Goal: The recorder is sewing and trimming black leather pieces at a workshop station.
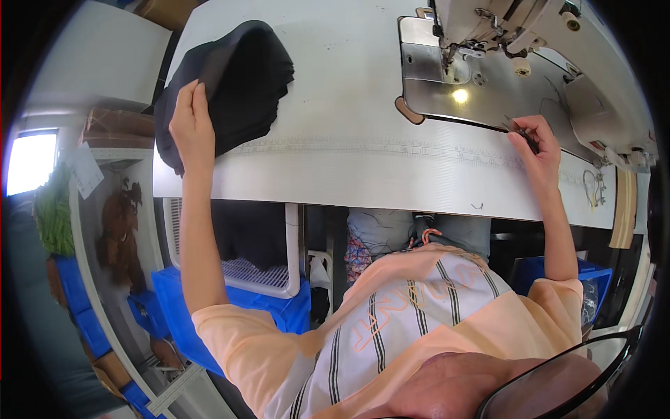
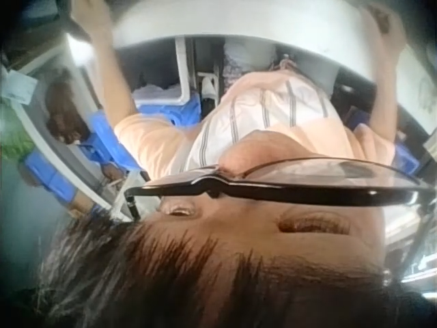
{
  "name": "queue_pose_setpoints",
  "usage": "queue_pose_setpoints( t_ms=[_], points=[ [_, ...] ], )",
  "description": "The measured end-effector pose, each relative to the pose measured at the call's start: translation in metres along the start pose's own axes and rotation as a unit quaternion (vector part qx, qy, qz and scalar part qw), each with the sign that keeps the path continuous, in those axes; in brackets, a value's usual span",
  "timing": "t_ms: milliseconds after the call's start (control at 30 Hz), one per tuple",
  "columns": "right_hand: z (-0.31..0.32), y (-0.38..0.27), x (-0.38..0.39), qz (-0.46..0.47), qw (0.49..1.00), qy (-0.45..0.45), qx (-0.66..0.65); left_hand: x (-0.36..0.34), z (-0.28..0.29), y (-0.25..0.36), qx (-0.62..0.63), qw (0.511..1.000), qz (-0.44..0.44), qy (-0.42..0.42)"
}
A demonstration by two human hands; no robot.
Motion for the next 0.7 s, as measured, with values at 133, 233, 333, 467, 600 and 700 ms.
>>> queue_pose_setpoints(
  t_ms=[133, 233, 333, 467, 600, 700],
  points=[
    [0.005, -0.004, 0.002, 0.030, 0.999, 0.028, -0.006, 0.076, -0.019, 0.092, -0.003, 0.950, -0.304, -0.067],
    [0.009, -0.013, 0.003, 0.100, 0.994, 0.031, -0.008, 0.161, -0.043, 0.150, 0.026, 0.918, -0.369, -0.144],
    [0.003, -0.022, 0.006, 0.178, 0.982, -0.043, 0.042, 0.209, -0.056, 0.170, 0.062, 0.922, -0.297, -0.239],
    [-0.015, -0.027, 0.011, 0.271, 0.943, -0.133, 0.140, 0.217, -0.050, 0.157, -0.056, 0.939, -0.259, -0.220],
    [-0.032, -0.035, 0.010, 0.327, 0.889, -0.181, 0.265, 0.196, -0.033, 0.132, -0.103, 0.953, -0.179, -0.222],
    [-0.028, -0.042, 0.001, 0.333, 0.885, -0.168, 0.278, 0.185, -0.040, 0.131, -0.073, 0.937, -0.227, -0.255]
  ],
)
Point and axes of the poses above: each hand's wrist, its own x-axis away from the middle knuckle, its own z-axis out of the back of the hand, y = z × x, the point moved 4 cm from there along -x, towards the middle knuckle, and after that the axes turned 10 degrees about z, right-handed, at the moved point
